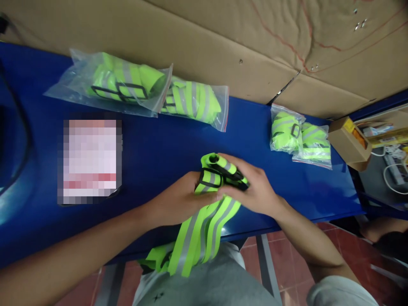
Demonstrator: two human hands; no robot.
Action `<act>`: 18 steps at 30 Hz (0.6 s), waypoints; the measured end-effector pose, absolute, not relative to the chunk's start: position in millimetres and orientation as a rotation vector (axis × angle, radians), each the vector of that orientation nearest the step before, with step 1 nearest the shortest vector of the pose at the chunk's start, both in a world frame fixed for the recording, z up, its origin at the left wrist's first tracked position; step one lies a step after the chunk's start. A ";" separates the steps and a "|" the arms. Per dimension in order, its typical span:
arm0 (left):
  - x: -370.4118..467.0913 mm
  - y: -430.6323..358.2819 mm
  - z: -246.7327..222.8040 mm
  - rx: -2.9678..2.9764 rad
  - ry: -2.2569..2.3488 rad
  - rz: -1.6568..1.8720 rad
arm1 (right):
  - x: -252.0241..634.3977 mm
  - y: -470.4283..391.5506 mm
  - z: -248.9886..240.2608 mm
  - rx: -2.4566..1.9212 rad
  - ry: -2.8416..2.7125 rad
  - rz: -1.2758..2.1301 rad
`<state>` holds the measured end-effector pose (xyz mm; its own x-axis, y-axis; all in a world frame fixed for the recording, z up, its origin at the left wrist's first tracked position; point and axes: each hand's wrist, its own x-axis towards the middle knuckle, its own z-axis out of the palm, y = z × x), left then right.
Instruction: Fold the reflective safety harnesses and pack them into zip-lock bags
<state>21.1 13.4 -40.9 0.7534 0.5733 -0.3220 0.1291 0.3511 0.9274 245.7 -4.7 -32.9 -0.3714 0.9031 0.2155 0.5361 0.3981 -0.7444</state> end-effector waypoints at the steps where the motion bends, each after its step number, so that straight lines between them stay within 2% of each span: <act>1: 20.5 11.9 -40.1 1.224 0.648 0.298 | 247.5 -2.7 -32.7 -1.314 -1.905 0.825; 5: 17.1 10.5 -32.8 1.230 0.531 0.180 | 258.4 5.0 -28.9 -1.412 -1.364 1.160; 9: 13.6 20.2 -28.6 1.000 0.522 0.262 | 255.8 1.4 -20.8 -1.365 -1.279 1.312; 12: 16.4 24.2 -32.2 0.904 0.608 0.396 | 243.5 -6.8 -21.6 -1.368 -1.531 1.158; 18: 27.5 17.4 -41.7 1.073 0.863 0.550 | 235.4 -11.3 -35.9 -1.232 -1.885 0.627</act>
